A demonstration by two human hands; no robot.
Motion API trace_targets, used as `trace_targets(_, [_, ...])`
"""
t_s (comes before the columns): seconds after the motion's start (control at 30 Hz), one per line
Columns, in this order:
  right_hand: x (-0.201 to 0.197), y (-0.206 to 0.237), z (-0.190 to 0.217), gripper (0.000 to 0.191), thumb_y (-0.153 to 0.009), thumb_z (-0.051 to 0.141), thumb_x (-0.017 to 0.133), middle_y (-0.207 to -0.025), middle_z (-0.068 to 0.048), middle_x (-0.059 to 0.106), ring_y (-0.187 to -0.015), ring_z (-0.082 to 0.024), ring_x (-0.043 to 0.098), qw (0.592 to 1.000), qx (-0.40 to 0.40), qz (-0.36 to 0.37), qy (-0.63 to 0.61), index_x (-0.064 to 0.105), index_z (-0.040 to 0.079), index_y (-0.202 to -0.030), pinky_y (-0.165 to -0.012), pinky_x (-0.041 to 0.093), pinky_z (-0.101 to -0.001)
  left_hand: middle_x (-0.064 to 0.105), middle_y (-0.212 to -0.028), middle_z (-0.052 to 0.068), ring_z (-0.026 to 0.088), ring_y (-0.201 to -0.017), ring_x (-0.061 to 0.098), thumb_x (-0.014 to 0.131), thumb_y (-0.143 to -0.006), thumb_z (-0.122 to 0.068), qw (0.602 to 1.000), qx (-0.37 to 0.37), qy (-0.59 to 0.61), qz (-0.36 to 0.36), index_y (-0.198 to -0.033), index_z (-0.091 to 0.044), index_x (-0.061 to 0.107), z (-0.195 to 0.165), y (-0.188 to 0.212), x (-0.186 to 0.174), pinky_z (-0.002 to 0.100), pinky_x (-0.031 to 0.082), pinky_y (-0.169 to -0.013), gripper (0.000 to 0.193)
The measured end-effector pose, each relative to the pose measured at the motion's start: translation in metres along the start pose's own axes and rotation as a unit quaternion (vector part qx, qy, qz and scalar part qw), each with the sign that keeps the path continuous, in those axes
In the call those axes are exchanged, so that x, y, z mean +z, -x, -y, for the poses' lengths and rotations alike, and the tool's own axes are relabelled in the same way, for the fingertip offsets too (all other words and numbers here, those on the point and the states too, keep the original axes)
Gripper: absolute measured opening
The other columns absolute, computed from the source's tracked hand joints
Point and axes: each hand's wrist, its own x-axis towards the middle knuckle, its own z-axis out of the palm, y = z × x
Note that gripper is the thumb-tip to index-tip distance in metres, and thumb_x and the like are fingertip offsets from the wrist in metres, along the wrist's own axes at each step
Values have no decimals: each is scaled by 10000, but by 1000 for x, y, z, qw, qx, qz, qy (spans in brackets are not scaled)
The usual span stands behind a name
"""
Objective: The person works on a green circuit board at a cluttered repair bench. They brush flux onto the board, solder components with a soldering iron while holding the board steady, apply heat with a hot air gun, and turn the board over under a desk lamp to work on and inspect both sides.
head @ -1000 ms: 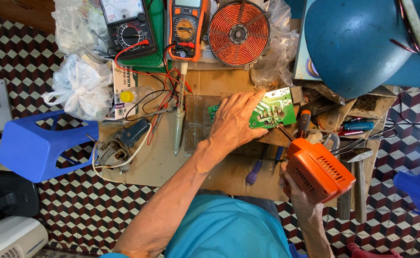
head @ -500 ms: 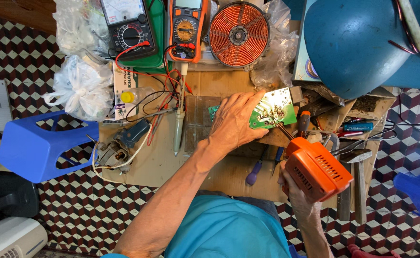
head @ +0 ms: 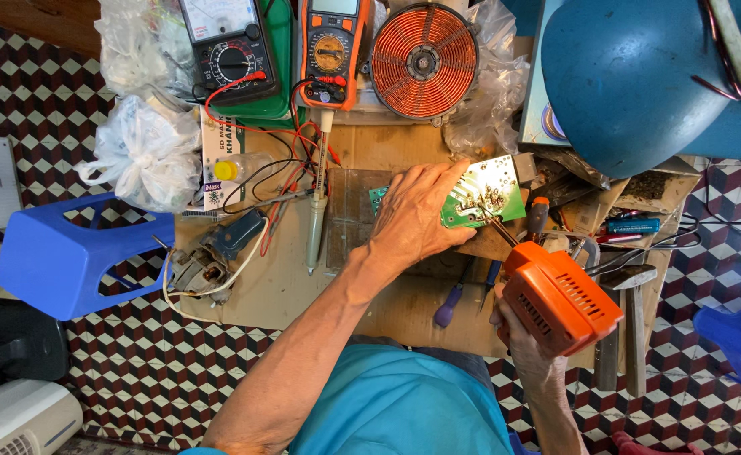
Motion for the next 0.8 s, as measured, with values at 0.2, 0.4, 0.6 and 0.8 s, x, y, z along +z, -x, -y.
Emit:
trace_targets(0.2, [1,-1,-6,70,-950,89,691,-712,-40,689,-589,-117,626,999,33,-6,26,696,30,-913,-531,545,-270,618,-1311,126,314,-1240,550,904,-673,-356,1000,-4,6,5,-1479,-54,477,1,1,-1,464,430,-1053,961])
trace_targets(0.4, [0,-1,-6,59,-956,103,673,-737,-17,685,-616,-87,630,1000,-19,7,14,699,52,-940,-549,538,-247,623,-1312,119,308,-1239,554,903,-668,-353,1000,-5,7,-5,-1473,-64,485,0,0,-1,462,431,-1058,952])
trace_targets(0.6, [1,0,1,57,-964,104,687,-738,-20,667,-638,-87,609,999,-36,-6,10,708,51,-965,-581,514,-243,626,-1287,120,316,-1227,553,902,-669,-360,1000,-10,4,4,-1473,-63,484,1,-1,-1,468,436,-1040,954])
trace_targets(0.8, [3,-5,3,93,-963,112,690,-703,-18,674,-587,-95,618,1000,-2,-6,29,702,47,-899,-532,530,-257,626,-1287,124,317,-1223,554,899,-663,-355,1000,-11,3,8,-1475,-59,481,1,-2,-1,467,437,-1034,960])
